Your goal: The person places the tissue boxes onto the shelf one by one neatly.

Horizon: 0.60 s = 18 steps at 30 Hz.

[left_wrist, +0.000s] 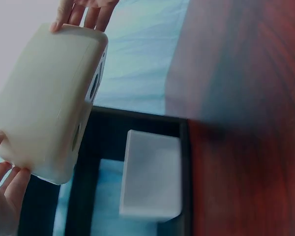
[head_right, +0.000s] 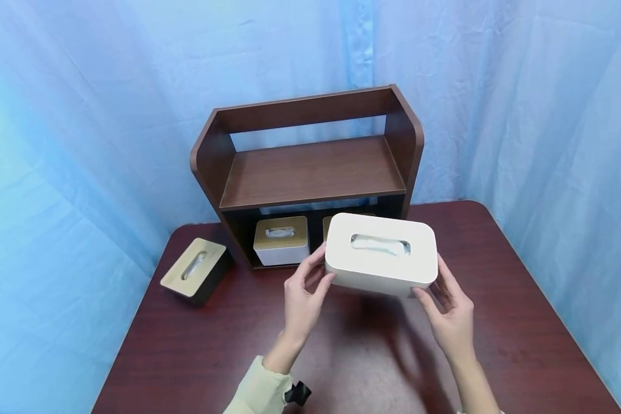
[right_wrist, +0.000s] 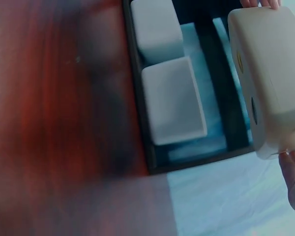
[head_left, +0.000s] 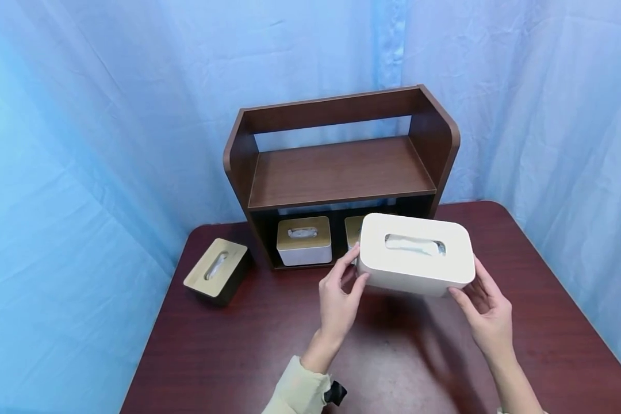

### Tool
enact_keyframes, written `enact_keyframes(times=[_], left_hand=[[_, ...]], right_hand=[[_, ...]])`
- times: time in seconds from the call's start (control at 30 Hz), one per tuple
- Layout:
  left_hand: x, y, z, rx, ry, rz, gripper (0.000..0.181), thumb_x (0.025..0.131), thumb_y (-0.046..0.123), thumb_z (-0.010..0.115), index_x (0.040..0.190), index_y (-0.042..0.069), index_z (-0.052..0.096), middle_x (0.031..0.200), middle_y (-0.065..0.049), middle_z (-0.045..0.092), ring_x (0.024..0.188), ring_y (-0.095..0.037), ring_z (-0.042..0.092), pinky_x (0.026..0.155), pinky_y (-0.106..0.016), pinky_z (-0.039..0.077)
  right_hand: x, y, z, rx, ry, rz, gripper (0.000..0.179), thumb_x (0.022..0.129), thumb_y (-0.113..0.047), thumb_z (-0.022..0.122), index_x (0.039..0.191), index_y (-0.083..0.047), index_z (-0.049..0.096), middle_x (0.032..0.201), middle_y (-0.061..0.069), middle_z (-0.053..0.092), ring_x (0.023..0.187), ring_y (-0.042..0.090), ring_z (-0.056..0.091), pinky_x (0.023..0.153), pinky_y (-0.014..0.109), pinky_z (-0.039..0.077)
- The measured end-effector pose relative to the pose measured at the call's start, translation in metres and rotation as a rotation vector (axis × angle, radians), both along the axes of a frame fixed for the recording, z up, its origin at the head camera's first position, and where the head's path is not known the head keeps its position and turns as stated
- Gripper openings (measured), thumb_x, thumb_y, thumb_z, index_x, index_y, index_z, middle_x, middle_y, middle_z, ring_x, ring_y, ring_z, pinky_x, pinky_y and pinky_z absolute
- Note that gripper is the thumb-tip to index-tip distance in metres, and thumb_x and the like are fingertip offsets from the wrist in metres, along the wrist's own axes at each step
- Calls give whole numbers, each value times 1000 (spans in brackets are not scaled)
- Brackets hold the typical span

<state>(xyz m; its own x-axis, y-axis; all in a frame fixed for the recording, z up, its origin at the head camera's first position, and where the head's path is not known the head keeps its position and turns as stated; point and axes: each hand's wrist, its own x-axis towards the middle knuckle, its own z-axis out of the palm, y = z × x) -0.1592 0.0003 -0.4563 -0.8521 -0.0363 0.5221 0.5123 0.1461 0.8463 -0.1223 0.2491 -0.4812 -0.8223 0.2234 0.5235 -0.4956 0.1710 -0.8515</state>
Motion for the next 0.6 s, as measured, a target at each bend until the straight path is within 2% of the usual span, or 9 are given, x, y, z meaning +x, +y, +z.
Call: enact_keyframes(times=[0.17,0.4,0.6], left_hand=[[3,-17,15,-36,90,46,47,89,5,73,134,8,61,140,-8,62,128,-22,61,95,-38,57],[3,-37,33,-40,162,99,48,88,2,73,134,1,60,139,-14,62,126,-27,62,93,-38,58],[0,-54,48,-25,210,142,47,90,6,72,135,5,61,141,-10,61,127,-22,62,94,-36,57]], right_hand=[[-7,-11,13,18,18,28,73,83,24,59,149,-2,44,147,5,56,124,4,61,96,11,51],[-24,-28,33,-10,178,154,69,82,28,56,146,8,41,148,12,54,127,9,60,97,13,51],[-42,-47,52,-25,263,189,68,80,29,57,144,12,43,146,15,55,126,12,61,97,16,52]])
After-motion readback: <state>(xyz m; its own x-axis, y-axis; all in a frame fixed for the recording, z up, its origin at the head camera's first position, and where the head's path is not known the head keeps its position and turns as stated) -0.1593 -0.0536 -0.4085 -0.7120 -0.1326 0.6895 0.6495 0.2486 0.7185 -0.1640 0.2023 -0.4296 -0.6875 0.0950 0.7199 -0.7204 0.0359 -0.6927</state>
